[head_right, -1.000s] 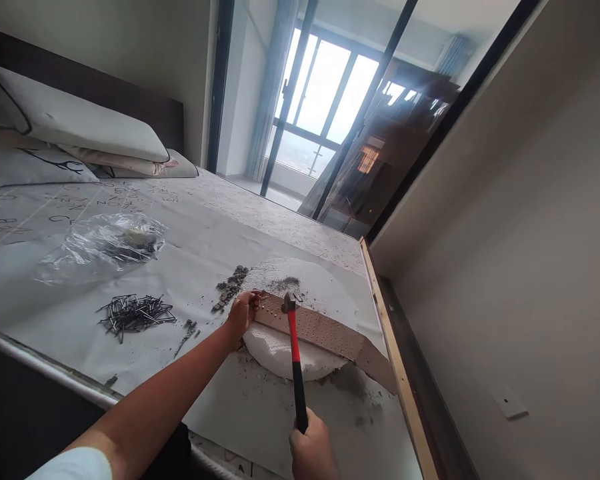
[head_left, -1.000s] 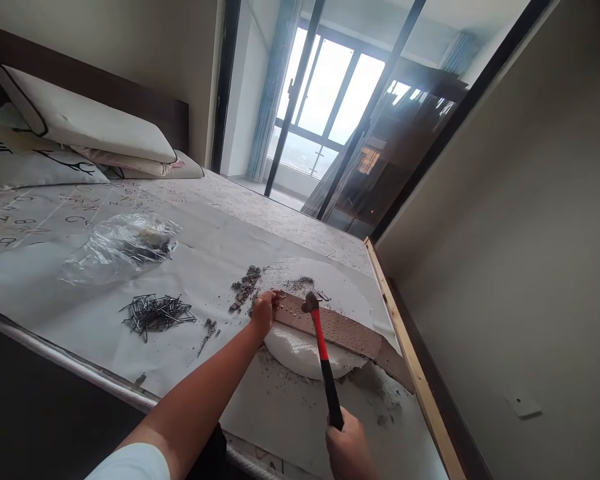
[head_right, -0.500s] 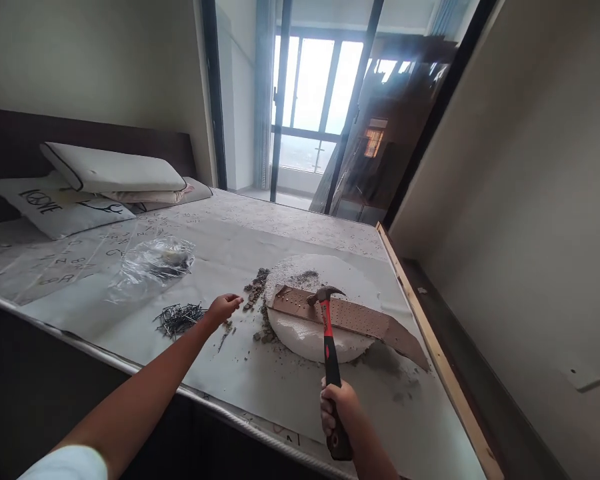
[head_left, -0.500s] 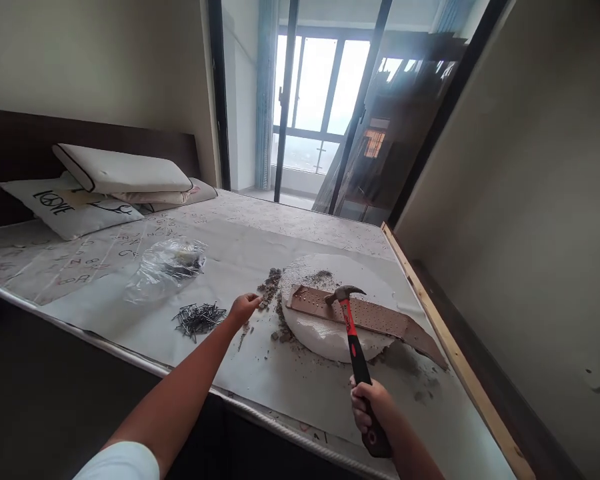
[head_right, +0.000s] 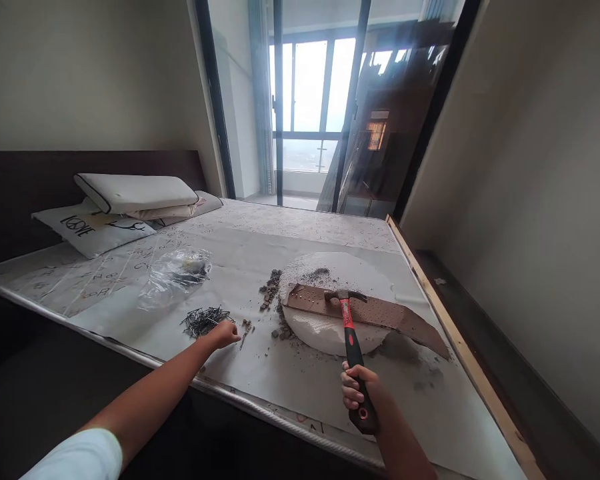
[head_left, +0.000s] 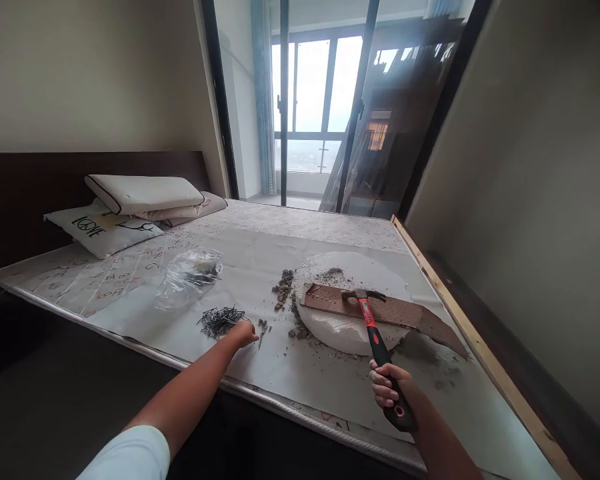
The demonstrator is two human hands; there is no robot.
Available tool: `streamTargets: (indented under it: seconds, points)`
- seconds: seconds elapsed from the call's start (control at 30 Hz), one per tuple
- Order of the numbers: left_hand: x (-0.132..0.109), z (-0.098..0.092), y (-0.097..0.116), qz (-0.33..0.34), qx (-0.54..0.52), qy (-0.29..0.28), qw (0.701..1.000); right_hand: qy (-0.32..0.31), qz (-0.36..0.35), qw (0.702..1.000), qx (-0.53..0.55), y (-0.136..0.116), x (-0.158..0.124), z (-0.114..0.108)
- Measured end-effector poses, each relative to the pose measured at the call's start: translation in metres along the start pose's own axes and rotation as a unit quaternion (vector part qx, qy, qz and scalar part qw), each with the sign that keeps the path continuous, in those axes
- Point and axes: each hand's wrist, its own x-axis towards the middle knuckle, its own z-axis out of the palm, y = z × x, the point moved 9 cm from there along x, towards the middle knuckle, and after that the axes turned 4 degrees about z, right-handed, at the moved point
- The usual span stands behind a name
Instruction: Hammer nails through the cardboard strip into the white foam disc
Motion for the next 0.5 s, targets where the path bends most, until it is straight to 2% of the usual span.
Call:
streamTargets:
  seconds: [0.23,0.4,0.5]
  points:
    - [0.014,0.016,0.018,-0.031,0.008,-0.007,0.999,-0.004,-0.004,1.0,0.008,-0.008,0.001,0.008]
    - [0.013,0.01,0.034,-0.036,-0.032,-0.014,0.999,0.012,-0.006,1.0,-0.011,-0.015,-0.002,0.013]
    - [0.011,0.001,0.058,-0.01,-0.094,-0.02,0.995,0.037,-0.014,0.999,-0.034,-0.016,0.0,0.016]
